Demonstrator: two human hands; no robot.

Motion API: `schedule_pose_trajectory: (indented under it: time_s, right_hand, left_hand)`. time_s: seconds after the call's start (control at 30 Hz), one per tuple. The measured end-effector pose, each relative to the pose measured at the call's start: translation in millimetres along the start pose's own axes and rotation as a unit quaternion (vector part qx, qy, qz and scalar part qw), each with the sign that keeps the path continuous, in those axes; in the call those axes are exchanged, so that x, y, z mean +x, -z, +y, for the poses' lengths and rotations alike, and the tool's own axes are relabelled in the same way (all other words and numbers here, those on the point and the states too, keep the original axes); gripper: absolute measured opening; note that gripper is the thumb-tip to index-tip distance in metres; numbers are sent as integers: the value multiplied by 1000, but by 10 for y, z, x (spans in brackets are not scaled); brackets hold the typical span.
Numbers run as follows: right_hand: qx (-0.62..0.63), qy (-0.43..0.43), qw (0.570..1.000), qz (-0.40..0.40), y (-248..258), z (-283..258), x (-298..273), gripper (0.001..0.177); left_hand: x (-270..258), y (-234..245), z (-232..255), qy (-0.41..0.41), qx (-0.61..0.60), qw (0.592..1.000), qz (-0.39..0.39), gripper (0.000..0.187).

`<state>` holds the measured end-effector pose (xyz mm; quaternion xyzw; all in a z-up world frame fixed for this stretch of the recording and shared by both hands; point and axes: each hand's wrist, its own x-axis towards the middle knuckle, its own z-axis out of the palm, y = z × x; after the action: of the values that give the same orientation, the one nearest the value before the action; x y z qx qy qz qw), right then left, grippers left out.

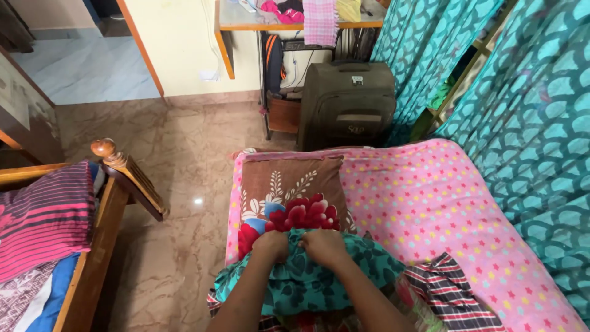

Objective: The person is seen arranging and fluffing pillows on a bed.

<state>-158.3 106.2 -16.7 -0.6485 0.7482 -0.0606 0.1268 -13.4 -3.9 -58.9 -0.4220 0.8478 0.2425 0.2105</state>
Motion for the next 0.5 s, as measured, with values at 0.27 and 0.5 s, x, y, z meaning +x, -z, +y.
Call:
schedule_pose_trajectory:
  time_s: [0.27,0.5]
  right_hand:
    - [-8,17,936,352,-122,-182,-186,20]
    - [147,-10,923,356,-35,259,-349,23]
  left_hand:
    - [-133,-584,120,57,-87,903,417,47]
    - [-1563,322,815,-225,11,751,620,67]
